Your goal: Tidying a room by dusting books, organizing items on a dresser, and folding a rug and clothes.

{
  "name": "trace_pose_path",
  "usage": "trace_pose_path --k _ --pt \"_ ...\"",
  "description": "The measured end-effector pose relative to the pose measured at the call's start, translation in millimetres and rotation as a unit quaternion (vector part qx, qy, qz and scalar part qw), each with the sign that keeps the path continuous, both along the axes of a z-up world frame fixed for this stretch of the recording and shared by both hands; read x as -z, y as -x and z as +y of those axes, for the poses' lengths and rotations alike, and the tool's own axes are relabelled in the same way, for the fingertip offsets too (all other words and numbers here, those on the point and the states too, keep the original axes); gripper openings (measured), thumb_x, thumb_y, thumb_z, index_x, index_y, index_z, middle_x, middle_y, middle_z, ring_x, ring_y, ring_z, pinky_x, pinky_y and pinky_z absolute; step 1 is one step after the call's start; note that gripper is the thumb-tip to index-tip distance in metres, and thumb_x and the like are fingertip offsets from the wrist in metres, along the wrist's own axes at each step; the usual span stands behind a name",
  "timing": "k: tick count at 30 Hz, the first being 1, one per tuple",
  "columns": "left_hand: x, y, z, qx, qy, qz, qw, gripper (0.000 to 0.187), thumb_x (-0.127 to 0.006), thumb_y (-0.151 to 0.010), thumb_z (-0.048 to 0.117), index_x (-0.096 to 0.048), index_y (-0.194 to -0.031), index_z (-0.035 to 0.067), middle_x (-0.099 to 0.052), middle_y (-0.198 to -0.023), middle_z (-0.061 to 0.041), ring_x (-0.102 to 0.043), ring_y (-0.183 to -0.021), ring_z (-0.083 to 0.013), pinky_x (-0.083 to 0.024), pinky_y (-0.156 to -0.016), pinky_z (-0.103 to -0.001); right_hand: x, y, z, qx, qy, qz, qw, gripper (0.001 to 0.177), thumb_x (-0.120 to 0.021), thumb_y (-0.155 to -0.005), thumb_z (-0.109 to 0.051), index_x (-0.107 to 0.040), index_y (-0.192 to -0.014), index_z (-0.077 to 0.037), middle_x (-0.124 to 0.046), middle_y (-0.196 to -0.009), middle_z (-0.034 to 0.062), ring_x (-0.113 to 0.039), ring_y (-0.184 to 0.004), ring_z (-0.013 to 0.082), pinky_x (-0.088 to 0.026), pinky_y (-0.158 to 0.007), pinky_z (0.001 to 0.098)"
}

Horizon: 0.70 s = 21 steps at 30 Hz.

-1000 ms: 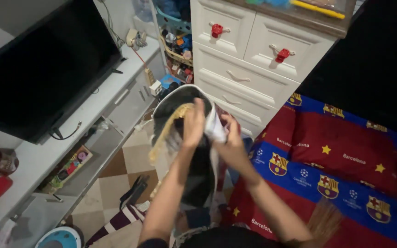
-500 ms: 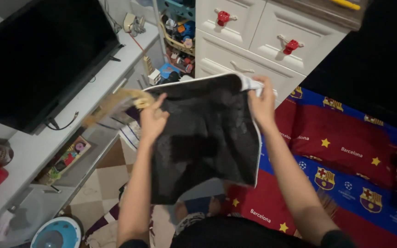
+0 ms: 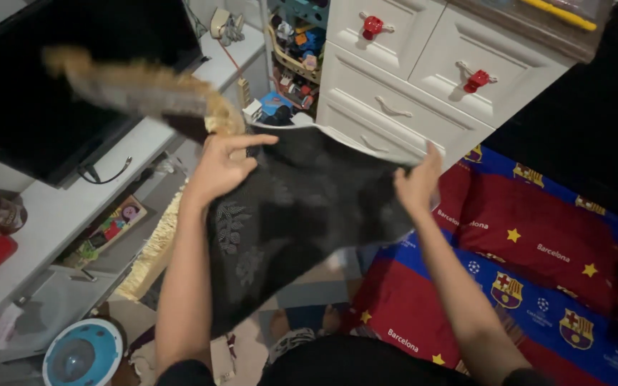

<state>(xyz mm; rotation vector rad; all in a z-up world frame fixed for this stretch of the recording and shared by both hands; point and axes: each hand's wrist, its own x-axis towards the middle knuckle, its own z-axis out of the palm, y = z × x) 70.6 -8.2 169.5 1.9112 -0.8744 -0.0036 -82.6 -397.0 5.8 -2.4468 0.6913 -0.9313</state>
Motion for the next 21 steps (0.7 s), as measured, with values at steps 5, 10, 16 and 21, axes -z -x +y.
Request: trace_pose_path --k 5,10,16,21 --pt "-25 -9 9 0.037 0.000 0.115 0.993 0.051 -0.057 -0.069 -0.006 -0.083 -0.110 0.012 -0.068 -0.077 -0.008 -0.056 -0.069 -0.0110 -0.048 -0.067 -0.026 3 -45 53 -0.188 -0.048 0.097 0.976 0.077 -0.078 -0.080 -0.014 -0.044 -0.147 -0.001 -0.056 -0.143 0.0230 -0.049 -0.138 0.0411 -0.038 -0.120 0.0462" --pt "-32 -11 -2 0.206 0.010 0.054 0.977 0.041 -0.056 -0.067 -0.012 -0.079 -0.099 0.001 -0.077 -0.090 -0.007 -0.066 -0.084 -0.0133 -0.053 -0.082 -0.028 35 -78 78 -0.360 0.119 -0.031 0.925 0.083 -0.085 -0.078 -0.020 -0.046 -0.146 0.005 -0.051 -0.146 0.0307 -0.045 -0.135 0.0486 -0.034 -0.112 0.0527" --pt "-72 -14 11 0.276 0.025 0.131 0.952 0.030 -0.061 -0.067 -0.009 -0.078 -0.089 0.003 -0.078 -0.091 -0.007 -0.072 -0.085 -0.0124 -0.058 -0.083 -0.029 60 -92 85 -0.078 -0.211 0.073 0.972 0.111 -0.098 -0.064 -0.032 -0.030 -0.146 0.000 -0.049 -0.143 0.0263 -0.048 -0.135 0.0377 -0.038 -0.117 0.0429" --pt "-98 -19 36 0.367 0.046 0.162 0.915 0.020 -0.064 -0.072 -0.006 -0.077 -0.086 0.000 -0.075 -0.084 -0.007 -0.069 -0.075 -0.0110 -0.055 -0.068 -0.025 98 -123 84 -0.244 -0.247 -0.003 0.938 0.135 -0.099 -0.060 -0.030 -0.011 -0.158 0.001 -0.036 -0.152 0.0314 -0.037 -0.142 0.0412 -0.032 -0.116 0.0424"
